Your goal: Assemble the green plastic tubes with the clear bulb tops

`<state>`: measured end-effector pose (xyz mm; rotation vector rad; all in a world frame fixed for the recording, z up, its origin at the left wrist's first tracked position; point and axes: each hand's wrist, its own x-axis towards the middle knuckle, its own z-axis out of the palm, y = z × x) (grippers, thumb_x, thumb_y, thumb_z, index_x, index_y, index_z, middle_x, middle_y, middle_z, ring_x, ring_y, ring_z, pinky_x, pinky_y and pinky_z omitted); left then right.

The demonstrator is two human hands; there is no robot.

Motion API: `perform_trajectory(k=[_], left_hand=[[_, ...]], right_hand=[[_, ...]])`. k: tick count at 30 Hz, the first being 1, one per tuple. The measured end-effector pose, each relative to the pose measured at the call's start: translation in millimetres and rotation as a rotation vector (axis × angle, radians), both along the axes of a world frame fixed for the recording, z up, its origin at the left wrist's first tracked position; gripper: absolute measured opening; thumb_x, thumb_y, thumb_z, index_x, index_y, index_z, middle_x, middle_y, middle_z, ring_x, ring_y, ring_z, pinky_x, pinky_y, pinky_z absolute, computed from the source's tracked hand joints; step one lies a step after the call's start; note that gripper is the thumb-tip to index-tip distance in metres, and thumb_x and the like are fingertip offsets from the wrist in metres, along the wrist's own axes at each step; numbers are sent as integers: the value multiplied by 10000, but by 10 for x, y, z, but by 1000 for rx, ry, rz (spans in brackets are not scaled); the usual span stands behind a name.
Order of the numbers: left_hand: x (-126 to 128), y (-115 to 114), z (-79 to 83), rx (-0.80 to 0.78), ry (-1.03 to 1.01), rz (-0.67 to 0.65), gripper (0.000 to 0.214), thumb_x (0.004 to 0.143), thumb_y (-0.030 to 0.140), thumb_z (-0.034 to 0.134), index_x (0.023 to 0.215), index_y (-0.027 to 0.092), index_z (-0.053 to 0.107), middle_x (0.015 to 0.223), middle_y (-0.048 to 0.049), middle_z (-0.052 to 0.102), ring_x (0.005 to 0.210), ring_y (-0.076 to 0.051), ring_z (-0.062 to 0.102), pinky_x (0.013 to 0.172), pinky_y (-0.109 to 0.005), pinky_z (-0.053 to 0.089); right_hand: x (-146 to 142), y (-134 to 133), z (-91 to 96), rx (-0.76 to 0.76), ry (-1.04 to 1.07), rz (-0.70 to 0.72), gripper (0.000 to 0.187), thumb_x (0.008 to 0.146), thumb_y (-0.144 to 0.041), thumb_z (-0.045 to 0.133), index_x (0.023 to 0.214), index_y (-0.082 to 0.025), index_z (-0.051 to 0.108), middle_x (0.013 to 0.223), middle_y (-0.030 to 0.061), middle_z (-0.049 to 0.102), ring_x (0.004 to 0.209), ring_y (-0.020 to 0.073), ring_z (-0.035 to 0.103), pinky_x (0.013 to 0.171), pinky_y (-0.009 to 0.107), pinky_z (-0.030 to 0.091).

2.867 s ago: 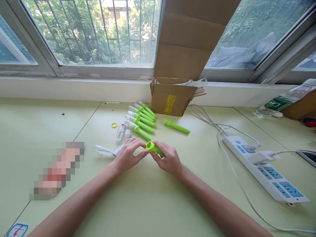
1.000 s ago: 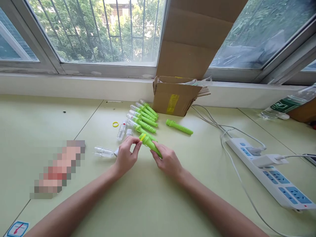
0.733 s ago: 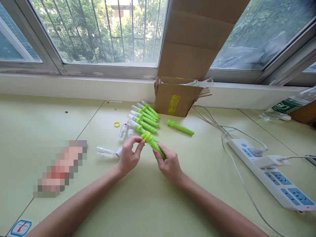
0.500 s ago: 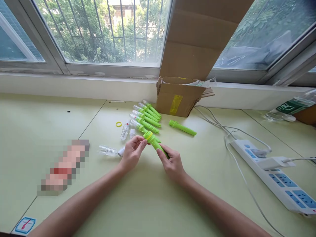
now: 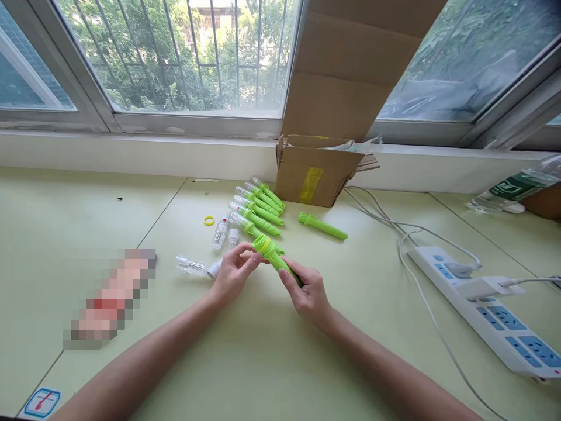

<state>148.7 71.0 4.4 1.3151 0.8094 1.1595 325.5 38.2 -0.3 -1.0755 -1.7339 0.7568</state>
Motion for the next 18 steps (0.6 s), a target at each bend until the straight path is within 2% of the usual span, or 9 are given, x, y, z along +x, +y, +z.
perform_trajectory(k=[5,9,14,18], left_hand=[[-62,7,39,-24,57,-42,271,814,428,608,950,194,593,882,-47,724,848,-222,682,742,-316,507],[-73,7,40,-53,31,-101,269,810,395,627,984,193,590,930,-54,725,851,-210,683,797,-326,498],[-19,7,-58,-210,-177,-144,402,770,338,689,1122,216,539,988,-81,720,925,-237,680,904,-421,462],[3,27,-82,-339,-350,-173,257,803,346,648,987,168,629,1001,-106,712,959,-244,665,914,-434,464]], right_hand=[[44,16,-47,99,-75,-9,277,873,-287,515,1084,-159,642,573,-41,422,465,79,319,443,219,316],[60,21,-31,86,-72,2,262,870,-271,524,1076,-155,638,585,-41,424,476,77,317,454,218,312],[63,34,27,-10,7,-7,249,890,-291,497,1050,-155,633,607,-36,424,502,80,318,462,219,292],[48,36,38,-51,11,13,232,886,-304,505,994,-145,636,597,-44,385,505,75,291,463,217,270]])
